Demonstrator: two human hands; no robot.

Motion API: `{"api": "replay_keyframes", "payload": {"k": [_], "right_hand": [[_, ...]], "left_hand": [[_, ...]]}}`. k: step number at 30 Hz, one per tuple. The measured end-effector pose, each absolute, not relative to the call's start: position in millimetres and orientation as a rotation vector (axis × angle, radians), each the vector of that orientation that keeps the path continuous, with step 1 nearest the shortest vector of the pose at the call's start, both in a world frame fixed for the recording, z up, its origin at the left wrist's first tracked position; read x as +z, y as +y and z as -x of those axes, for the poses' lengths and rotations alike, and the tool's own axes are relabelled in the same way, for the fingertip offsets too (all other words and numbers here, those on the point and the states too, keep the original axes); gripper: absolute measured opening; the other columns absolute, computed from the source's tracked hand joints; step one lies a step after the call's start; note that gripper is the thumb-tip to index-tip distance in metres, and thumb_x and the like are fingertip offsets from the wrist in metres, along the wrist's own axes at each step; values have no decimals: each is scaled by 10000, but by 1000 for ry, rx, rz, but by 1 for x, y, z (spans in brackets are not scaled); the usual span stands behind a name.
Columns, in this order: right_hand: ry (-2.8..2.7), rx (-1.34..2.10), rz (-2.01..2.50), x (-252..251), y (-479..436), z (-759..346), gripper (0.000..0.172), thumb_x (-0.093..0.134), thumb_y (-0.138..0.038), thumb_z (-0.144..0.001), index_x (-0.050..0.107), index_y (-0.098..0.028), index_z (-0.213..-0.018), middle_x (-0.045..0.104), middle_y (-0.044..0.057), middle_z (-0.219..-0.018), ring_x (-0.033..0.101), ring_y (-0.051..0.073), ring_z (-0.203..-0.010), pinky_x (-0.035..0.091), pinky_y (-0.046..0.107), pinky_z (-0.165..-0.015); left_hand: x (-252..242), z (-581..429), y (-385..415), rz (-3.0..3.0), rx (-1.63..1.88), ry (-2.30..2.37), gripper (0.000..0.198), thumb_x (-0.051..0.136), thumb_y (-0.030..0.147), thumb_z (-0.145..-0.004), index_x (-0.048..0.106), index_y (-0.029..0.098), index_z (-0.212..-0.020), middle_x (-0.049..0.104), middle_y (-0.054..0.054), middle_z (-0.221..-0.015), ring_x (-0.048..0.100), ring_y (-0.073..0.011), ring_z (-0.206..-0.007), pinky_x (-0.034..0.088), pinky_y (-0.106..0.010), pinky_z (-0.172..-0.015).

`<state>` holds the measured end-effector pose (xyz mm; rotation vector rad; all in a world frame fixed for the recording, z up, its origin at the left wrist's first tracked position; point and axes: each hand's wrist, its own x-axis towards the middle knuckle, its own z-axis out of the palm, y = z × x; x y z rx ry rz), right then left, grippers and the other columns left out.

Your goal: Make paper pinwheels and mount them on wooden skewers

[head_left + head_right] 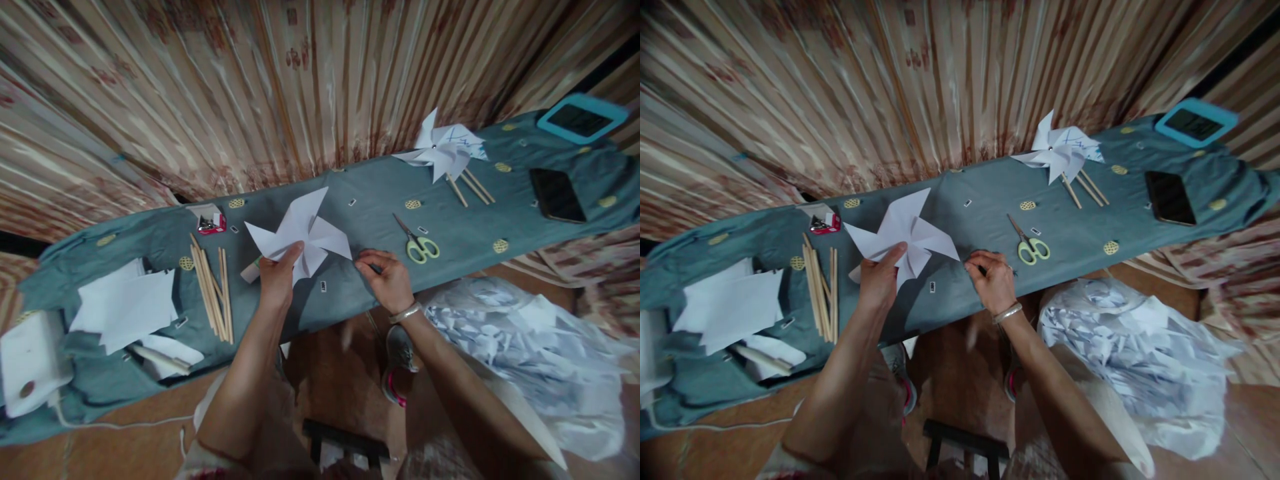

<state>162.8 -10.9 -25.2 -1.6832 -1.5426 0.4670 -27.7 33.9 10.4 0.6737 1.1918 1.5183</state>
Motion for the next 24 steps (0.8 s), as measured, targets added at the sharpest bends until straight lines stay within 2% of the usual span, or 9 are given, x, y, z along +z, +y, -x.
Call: {"api": "replay_keyframes", "payload": {"k": [4, 11, 19, 24], "right_hand": [[-1571, 445, 1714, -24, -11, -161, 118, 633, -276, -796, 724, -246, -728, 738, 42, -978, 636, 248, -982, 475, 436, -919], [-1649, 428, 1697, -23, -18, -164, 82, 643, -274, -788, 708, -251, -744, 724, 36, -1021, 622, 245, -1006, 469, 435, -921], [-1764, 360, 1670, -26, -30, -159, 71, 604, -198, -801, 662, -210, -763, 700, 84, -1079, 590, 267, -1027, 444, 461, -949], [-1635, 340, 1662, -13, -29, -173, 93, 592, -234, -819, 656, -209, -756, 662, 120, -1156, 571, 297, -1112, 427, 513, -982]], "left_hand": [[10, 30, 35, -693, 1545, 1176, 296, 819, 245, -541, 728, 133, -800, 750, -57, -815, 690, -174, -776, 542, -284, -788], [8, 27, 32, -694, 1513, 1169, 325, 839, 274, -530, 726, 132, -799, 748, -75, -847, 698, -203, -815, 540, -313, -815], [7, 19, 24, -687, 1467, 1164, 282, 841, 254, -529, 716, 164, -765, 744, -57, -801, 696, -207, -792, 550, -319, -782], [6, 17, 21, -693, 1453, 1191, 295, 843, 272, -528, 714, 163, -770, 743, -61, -808, 692, -202, -755, 548, -324, -755]]}}
